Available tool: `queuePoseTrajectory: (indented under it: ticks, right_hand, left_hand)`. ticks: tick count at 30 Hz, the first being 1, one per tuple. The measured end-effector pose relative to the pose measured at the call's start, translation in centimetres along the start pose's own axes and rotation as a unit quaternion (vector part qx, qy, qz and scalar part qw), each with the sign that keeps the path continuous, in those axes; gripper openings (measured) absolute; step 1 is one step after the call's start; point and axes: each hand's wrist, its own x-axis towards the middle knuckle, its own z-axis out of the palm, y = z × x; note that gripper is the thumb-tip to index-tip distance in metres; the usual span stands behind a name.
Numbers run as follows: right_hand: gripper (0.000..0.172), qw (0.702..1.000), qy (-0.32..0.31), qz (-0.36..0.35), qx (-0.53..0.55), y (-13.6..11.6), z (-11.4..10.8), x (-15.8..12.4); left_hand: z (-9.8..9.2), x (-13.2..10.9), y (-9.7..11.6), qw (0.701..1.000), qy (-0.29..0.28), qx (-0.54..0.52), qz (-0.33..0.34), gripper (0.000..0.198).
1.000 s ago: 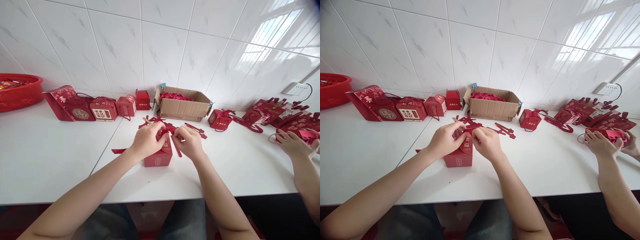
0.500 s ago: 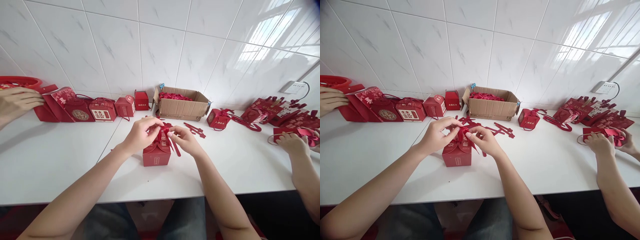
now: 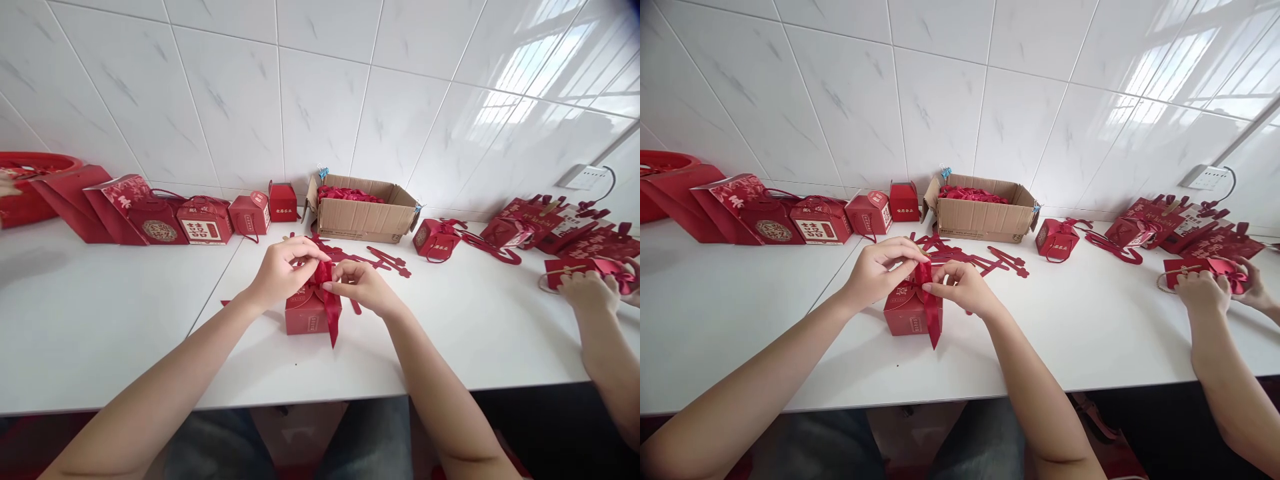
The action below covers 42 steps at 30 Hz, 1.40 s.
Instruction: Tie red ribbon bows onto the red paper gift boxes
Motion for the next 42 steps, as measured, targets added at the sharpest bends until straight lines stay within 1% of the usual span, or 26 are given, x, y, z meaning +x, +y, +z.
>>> queuePoseTrajectory:
  ticks: [3, 6, 8, 11, 13, 16, 19, 21, 22, 24, 26, 29, 31, 33, 35, 37, 39, 42]
  right_hand:
    - [0.026, 1.0, 0.015, -0.027, 0.003, -0.1, 0.8, 0.2]
    - [0.026, 0.999, 0.026, -0.038, 0.0, 0.0, 1.2, 0.4]
    - [0.025, 0.998, 0.047, -0.041, -0.001, 0.1, 1.4, 0.4]
    - [0.027, 0.996, 0.074, -0.05, 0.03, 0.2, 1.5, 0.5]
    - [0.033, 0.994, 0.067, -0.053, 0.063, 0.2, 1.5, 0.6]
    - [0.032, 0.994, 0.045, -0.047, 0.087, 0.3, 1.5, 0.7]
    - [0.027, 0.993, 0.061, -0.039, 0.089, 0.4, 1.5, 0.7]
    - [0.028, 0.994, 0.062, -0.026, 0.089, 0.4, 1.4, 0.7]
    - [0.028, 0.995, 0.051, -0.019, 0.088, 0.4, 1.3, 0.7]
    - [0.027, 0.996, 0.013, -0.019, 0.09, 0.2, 1.1, 0.6]
    - [0.027, 0.995, -0.031, -0.029, 0.094, 0.2, 0.9, 0.5]
    - [0.026, 0.993, -0.064, -0.03, 0.091, 0.3, 0.5, 0.5]
    - [0.025, 0.994, -0.066, -0.02, 0.082, 0.4, 0.3, 0.4]
    - [0.023, 0.996, -0.059, -0.002, 0.072, 0.2, 0.1, 0.4]
    - [0.02, 0.997, -0.042, 0.021, 0.062, -0.3, 0.2, 0.4]
    - [0.017, 0.998, -0.012, 0.045, 0.044, -1.1, 0.6, 0.4]
    - [0.014, 0.998, 0.018, 0.061, 0.018, -1.8, 1.1, 0.6]
    - [0.015, 0.997, 0.046, 0.058, -0.028, -2.4, 1.8, 0.8]
  left_hand:
    - [0.0, -0.1, 0.1, 1.0, 0.008, -0.015, -0.003, 0.023]
    - [0.2, -0.1, 0.3, 1.0, 0.011, -0.021, -0.005, 0.013]
    - [0.4, -0.1, 0.4, 1.0, 0.014, -0.014, -0.01, 0.008]
    - [0.6, -0.1, 0.4, 1.0, 0.013, -0.013, -0.018, 0.007]
    - [0.8, -0.1, 0.3, 1.0, 0.013, -0.016, -0.024, 0.007]
    - [0.9, -0.2, 0.2, 0.999, 0.011, -0.028, -0.035, 0.005]
    - [0.2, -0.2, 0.2, 0.998, 0.016, -0.036, -0.055, 0.019]
    - [-0.9, -0.3, 0.1, 0.996, -0.006, -0.002, -0.086, 0.023]
    - [-1.5, -0.3, 0.0, 0.993, -0.032, 0.032, -0.106, 0.02]
    - [-2.8, -0.7, -0.4, 0.98, -0.096, 0.107, -0.14, 0.023]
    - [-3.7, -1.2, -0.9, 0.964, -0.132, 0.158, -0.171, 0.03]
    - [-4.0, -2.2, -1.7, 0.943, -0.168, 0.158, -0.241, 0.034]
    - [-3.7, -2.5, -2.1, 0.937, -0.184, 0.146, -0.257, 0.036]
    - [-3.7, -2.5, -2.1, 0.94, -0.185, 0.16, -0.236, 0.041]
    - [-4.0, -2.0, -1.5, 0.943, -0.186, 0.189, -0.203, 0.042]
    - [-4.7, -1.2, -0.4, 0.944, -0.203, 0.204, -0.16, 0.032]
    - [-5.3, -0.1, 1.0, 0.947, -0.235, 0.201, -0.091, 0.02]
    - [-5.4, 1.8, 3.0, 0.938, -0.27, 0.218, -0.01, 0.015]
